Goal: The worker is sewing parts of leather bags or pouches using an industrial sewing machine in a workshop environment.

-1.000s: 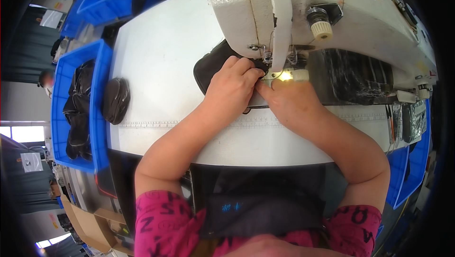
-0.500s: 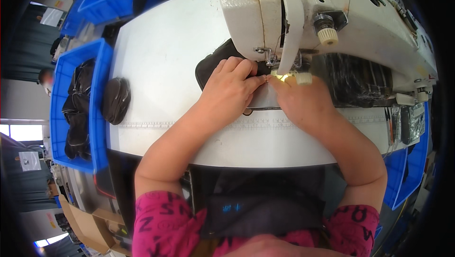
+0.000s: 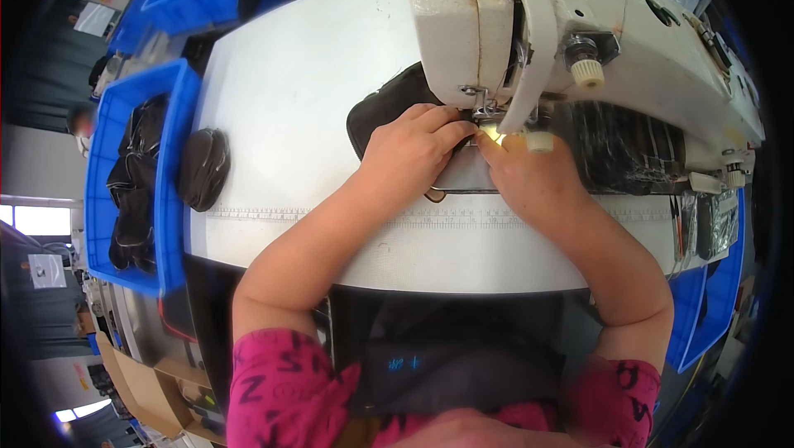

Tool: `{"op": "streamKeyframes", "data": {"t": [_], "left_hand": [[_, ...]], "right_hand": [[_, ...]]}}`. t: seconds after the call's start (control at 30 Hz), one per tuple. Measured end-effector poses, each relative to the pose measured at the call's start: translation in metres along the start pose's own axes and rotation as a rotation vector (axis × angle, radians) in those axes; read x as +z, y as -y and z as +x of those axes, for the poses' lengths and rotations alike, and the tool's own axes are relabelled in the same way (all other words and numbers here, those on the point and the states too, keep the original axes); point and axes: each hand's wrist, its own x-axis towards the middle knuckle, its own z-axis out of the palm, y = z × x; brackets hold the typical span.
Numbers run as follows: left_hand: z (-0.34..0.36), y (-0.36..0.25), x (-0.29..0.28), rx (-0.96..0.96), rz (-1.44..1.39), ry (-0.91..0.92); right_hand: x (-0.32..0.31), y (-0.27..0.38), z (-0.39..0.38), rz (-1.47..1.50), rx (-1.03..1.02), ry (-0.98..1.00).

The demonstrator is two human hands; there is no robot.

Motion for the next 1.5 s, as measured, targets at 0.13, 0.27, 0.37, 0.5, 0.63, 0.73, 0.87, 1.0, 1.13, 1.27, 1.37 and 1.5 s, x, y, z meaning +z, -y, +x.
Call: {"op": "streamKeyframes", "data": {"t": [0.13, 0.27, 0.37, 0.5, 0.63, 0.73, 0.87, 1.0, 1.13, 1.27, 1.37, 1.5], "left_hand": [[-0.002, -0.004, 0.004, -0.085, 0.018, -0.032], [0.000, -0.009, 0.001, -0.135, -0.008, -0.018], [0.003, -0.012, -0.004, -0.148, -0.008, 0.031], [0.001, -0.011, 0.000, -0.127, -0.012, 0.020], [0.002, -0.014, 0.000, -0.143, 0.015, 0.025], [0.004, -0.017, -0.004, -0.173, 0.021, 0.045], [0.002, -0.014, -0.019, -0.158, -0.056, 0.155], [-0.008, -0.008, -0.039, -0.027, -0.116, 0.251], [-0.010, -0.004, -0.047, -0.132, -0.273, 0.353], [-0.008, 0.015, -0.050, -0.247, -0.502, 0.372], [-0.010, 0.024, -0.043, -0.301, -0.584, 0.328], [-0.005, 0.023, -0.048, -0.485, -0.747, 0.444]], "right_hand": [[-0.002, 0.001, 0.002, -0.033, -0.012, -0.006], [0.003, -0.003, 0.000, 0.023, 0.007, -0.031], [0.004, -0.004, 0.001, 0.069, 0.014, -0.052], [0.005, -0.004, 0.000, 0.054, 0.024, -0.038], [0.002, -0.002, 0.001, -0.021, 0.023, -0.037], [0.003, -0.004, 0.001, -0.035, 0.022, -0.019], [-0.001, -0.005, 0.000, 0.030, -0.014, -0.130], [-0.003, -0.009, -0.002, 0.081, -0.041, -0.129], [-0.005, -0.004, 0.000, 0.059, 0.010, -0.093], [-0.006, 0.010, -0.001, 0.064, -0.035, -0.084], [-0.002, 0.015, 0.000, 0.129, -0.143, -0.158], [-0.002, 0.028, 0.011, 0.128, -0.364, -0.363]]}}
